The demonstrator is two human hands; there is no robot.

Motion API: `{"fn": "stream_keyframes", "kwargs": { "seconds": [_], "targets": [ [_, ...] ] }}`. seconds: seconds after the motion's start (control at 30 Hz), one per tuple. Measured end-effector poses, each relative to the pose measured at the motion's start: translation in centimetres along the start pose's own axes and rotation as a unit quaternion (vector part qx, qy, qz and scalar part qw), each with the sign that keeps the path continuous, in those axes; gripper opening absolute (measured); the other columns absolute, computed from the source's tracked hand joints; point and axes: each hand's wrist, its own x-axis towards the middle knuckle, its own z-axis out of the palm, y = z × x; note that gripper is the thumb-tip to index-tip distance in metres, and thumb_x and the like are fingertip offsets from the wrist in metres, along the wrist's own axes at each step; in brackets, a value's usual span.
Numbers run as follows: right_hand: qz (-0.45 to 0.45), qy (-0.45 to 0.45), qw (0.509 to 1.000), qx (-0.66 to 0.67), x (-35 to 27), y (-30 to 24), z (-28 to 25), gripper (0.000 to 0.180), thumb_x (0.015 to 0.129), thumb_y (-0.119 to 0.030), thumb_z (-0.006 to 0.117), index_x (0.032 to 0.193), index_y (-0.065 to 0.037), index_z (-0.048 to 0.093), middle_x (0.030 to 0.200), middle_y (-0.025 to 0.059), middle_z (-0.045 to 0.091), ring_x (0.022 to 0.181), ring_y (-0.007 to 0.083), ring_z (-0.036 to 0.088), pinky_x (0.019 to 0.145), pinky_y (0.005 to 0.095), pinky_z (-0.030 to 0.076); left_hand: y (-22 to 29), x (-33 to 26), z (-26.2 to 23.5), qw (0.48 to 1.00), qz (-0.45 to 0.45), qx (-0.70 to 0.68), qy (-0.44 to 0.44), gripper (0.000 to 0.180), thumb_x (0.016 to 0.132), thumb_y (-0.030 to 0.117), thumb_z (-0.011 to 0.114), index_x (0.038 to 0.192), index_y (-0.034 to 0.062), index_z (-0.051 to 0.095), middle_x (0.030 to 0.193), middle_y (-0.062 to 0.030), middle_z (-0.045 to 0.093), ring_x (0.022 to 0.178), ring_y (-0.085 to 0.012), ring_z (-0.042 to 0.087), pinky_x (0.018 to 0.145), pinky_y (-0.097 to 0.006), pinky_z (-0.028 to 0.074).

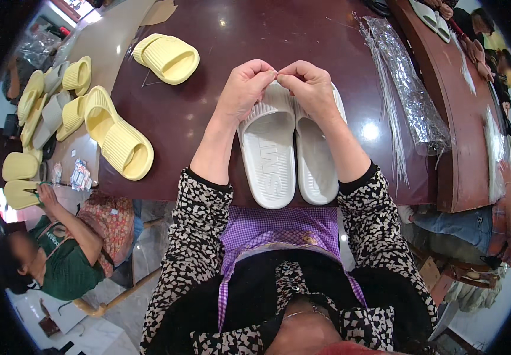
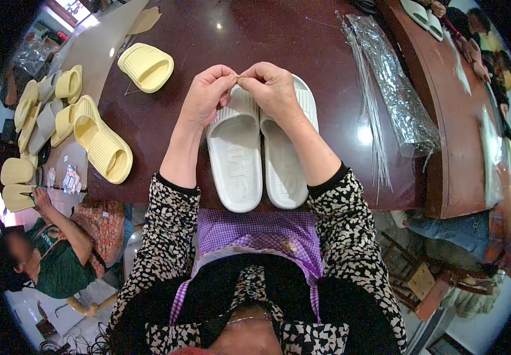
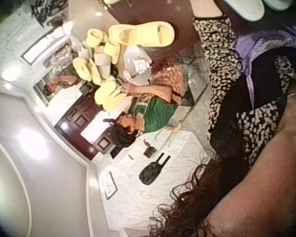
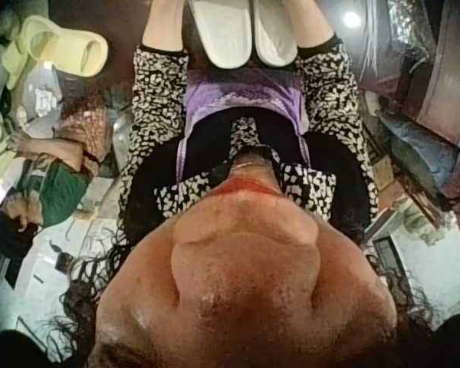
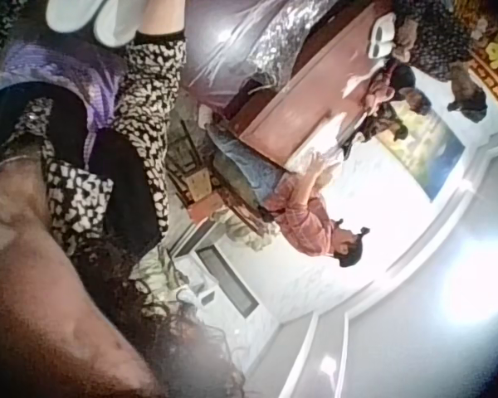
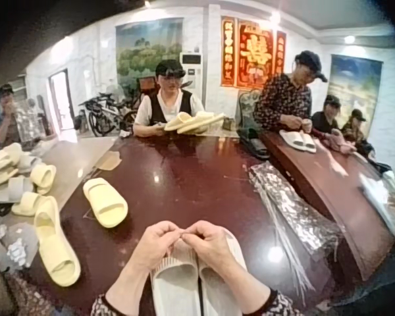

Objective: The person pairs slippers together by threading plastic ties through them and fastening the ties by hand.

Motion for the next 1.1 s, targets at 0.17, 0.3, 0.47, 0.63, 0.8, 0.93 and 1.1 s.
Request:
{"fn": "stream_keyframes", "kwargs": {
  "seconds": [0.17,0.3,0.47,0.63,0.8,0.93,1.1],
  "targets": [
    [-0.015,0.007,1.0,-0.008,0.1,0.1,0.1,0.008,0.079,-0.006,0.068,0.084,0.0,0.068,0.071,-0.0006,0.062,0.064,0.0045,0.053,0.057,0.0202,0.043,-0.2,0.1,0.0,1.0,0.012,0.018,-0.003,0.006,0.089,0.009,0.058,0.09,0.0037,0.062,0.069,0.0035,0.056,0.053,-0.0017,0.045,0.047,-0.016,0.036],
    [-0.134,0.089,0.986,-0.045,0.8,-1.3,-0.9,0.008,0.081,-0.004,0.066,0.087,0.001,0.067,0.071,-0.0009,0.061,0.064,0.0042,0.054,0.058,0.0198,0.044,-0.6,0.7,0.1,0.999,0.025,-0.018,0.018,0.009,0.088,0.007,0.057,0.094,0.0026,0.063,0.075,0.001,0.059,0.056,-0.0032,0.048,0.049,-0.017,0.038],
    [-0.115,0.15,0.979,-0.081,-2.5,-5.6,-2.5,0.012,0.084,-0.005,0.064,0.093,0.001,0.067,0.072,0.0,0.063,0.066,0.0058,0.057,0.061,0.0207,0.047,-0.5,0.9,-1.2,0.988,0.056,-0.033,0.138,0.017,0.088,0.005,0.054,0.102,0.0006,0.062,0.088,-0.0054,0.063,0.062,-0.0082,0.055,0.053,-0.021,0.044],
    [0.046,-0.01,0.988,-0.149,-9.1,-4.9,-3.3,0.018,0.083,-0.01,0.066,0.095,0.003,0.066,0.07,0.0049,0.065,0.064,0.0097,0.058,0.059,0.0239,0.048,-0.3,1.2,-2.1,0.969,0.058,-0.038,0.238,0.02,0.088,0.004,0.052,0.106,-0.0003,0.059,0.096,-0.0087,0.063,0.065,-0.0121,0.058,0.055,-0.024,0.048],
    [0.097,-0.037,0.907,-0.409,-8.6,-3.9,-1.3,0.032,0.08,-0.026,0.067,0.087,0.005,0.063,0.071,0.0195,0.063,0.064,0.0293,0.063,0.063,0.0383,0.05,-0.9,1.7,-2.4,0.952,0.052,-0.054,0.296,0.021,0.086,0.002,0.054,0.106,-0.0014,0.057,0.089,-0.0077,0.061,0.061,-0.012,0.056,0.049,-0.023,0.046],
    [0.1,0.001,0.887,-0.45,-7.7,-2.9,-1.1,0.032,0.082,-0.028,0.062,0.082,0.004,0.062,0.073,0.0225,0.063,0.068,0.0359,0.062,0.065,0.0425,0.049,-1.6,1.8,-1.9,0.953,0.056,-0.043,0.293,0.02,0.085,0.002,0.055,0.105,-0.0007,0.058,0.087,-0.007,0.06,0.06,-0.0115,0.056,0.048,-0.023,0.046],
    [0.04,0.054,0.889,-0.454,-7.4,-3.2,-5.3,0.031,0.082,-0.026,0.057,0.077,0.004,0.063,0.073,0.024,0.062,0.068,0.0362,0.063,0.065,0.0439,0.049,-2.0,1.0,-3.0,0.949,0.034,-0.015,0.313,0.022,0.085,0.004,0.056,0.106,-0.0011,0.058,0.086,-0.0072,0.062,0.061,-0.0122,0.056,0.051,-0.024,0.046]
  ]
}}
